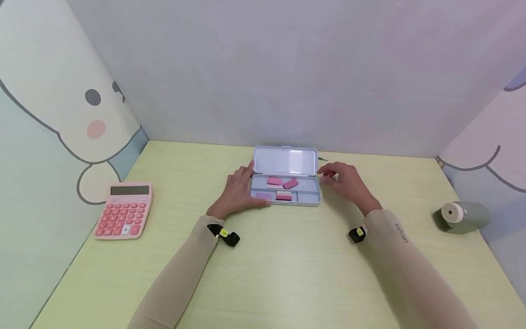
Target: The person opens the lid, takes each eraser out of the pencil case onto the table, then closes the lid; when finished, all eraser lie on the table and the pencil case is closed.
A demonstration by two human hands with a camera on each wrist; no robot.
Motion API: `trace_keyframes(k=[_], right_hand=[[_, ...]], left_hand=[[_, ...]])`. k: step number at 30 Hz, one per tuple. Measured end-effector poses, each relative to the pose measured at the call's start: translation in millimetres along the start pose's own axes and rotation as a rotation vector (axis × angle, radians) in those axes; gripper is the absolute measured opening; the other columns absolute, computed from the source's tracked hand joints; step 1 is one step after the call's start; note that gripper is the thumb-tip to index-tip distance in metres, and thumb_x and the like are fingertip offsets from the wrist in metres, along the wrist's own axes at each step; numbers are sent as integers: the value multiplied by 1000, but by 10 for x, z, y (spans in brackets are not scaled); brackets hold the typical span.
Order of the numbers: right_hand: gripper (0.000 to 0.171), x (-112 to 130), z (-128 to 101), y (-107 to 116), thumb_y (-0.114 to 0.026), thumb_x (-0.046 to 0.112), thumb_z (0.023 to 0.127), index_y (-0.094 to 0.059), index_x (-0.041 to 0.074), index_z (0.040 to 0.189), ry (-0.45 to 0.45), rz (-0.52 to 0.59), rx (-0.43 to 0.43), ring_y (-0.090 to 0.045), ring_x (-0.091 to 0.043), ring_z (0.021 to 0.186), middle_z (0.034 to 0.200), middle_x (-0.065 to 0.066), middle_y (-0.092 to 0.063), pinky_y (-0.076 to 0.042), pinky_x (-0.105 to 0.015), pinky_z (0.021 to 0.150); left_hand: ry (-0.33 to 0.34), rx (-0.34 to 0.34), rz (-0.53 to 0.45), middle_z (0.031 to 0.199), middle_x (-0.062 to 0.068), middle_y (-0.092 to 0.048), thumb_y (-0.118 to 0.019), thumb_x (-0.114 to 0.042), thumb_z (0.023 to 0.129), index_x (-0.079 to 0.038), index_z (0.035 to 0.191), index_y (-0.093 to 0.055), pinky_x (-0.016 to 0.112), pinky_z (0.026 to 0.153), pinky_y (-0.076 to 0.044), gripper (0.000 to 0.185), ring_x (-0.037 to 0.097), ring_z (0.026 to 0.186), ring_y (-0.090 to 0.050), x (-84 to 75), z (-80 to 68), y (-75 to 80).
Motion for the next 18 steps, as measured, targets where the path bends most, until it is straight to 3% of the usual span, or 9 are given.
trace_keyframes(k=[10,18], right_hand=[[27,321,87,-271,-72,4,100,-80,10,125,55,41,38,-67,-30,100,111,-13,-80,-57,-49,99],[30,487,134,-438,-76,9,100,-80,16,128,70,-7,107,-66,-25,96,112,-8,-81,-59,-44,95]], left_hand=[[8,6,-3,157,16,-47,-91,-66,69,-17,175,-3,56,125,-28,146,36,141,-45,-2,-9,-6],[11,8,13,157,15,-47,-91,-67,69,-17,175,-3,56,125,-28,146,35,142,-45,13,10,-8]])
Point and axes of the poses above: each hand's wrist, its own z-axis towards the middle knuckle, its own y-axis out of the back of the hand, x = y × z, the point moved 9 cm from there along z, towards the middle knuckle
